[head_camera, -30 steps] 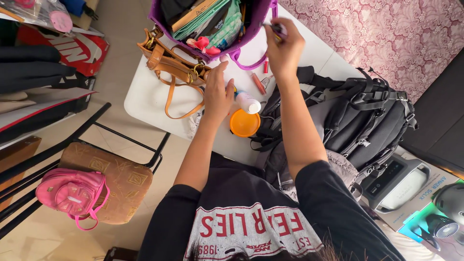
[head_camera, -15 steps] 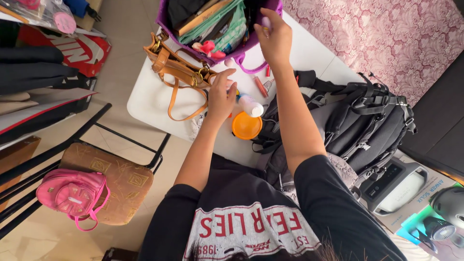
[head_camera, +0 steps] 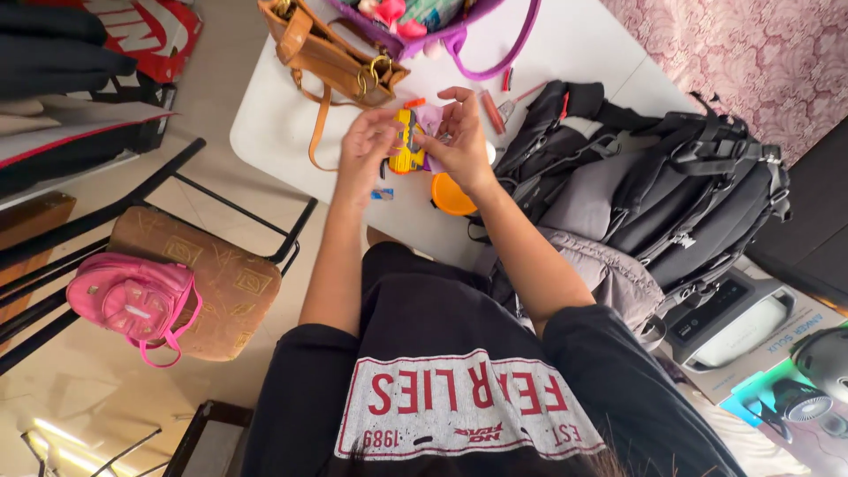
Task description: The person packs a gray backpack with daily essentials including a small purple backpack, face masks, and other items. They open and close zippers, place items inside, and adjust the bag's contents on a white table.
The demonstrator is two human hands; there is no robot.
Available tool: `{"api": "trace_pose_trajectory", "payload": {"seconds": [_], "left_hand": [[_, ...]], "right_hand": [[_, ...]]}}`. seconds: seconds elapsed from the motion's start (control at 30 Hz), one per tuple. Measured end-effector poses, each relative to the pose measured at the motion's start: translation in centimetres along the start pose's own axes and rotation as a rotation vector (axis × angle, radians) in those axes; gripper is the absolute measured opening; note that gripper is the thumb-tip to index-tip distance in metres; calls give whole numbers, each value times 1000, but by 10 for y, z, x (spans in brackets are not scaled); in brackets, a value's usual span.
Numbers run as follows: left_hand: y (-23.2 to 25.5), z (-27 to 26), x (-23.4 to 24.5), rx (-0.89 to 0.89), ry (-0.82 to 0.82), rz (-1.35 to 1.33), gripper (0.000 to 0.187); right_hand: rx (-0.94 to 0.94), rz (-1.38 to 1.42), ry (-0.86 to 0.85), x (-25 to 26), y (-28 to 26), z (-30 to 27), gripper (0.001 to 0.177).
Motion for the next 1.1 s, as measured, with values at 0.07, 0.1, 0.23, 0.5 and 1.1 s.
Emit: {"api": "trace_pose_trajectory", "payload": {"seconds": [0.07,0.1,0.23,0.5,1.1], "left_hand": [[-28,-13,22,38,42,58,31],[-44,-19,31,53,68,87,30],[-102,-35,44,112,185,257,28],[-103,-70,8,-208,173,1449,55],[-133,-13,-16,-129,154,1707,30]], "right_hand": [[-90,-38,61,2,32,-14,55],[-132,-57,84,5,49,-18,54],[25,-407,43,7,107,-31,27],[290,-667,128,9,154,-43,37],[338,-891,93,15,159,1,19]]}}
Point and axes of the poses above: each hand's wrist, its own z-axis towards the middle knuckle, its own x-axis out of the back of the hand, y = z × x, the point moved 5 cm from there along z, towards the middle knuckle, and after that the axes turned 15 degrees about z, right-handed, at the moved point
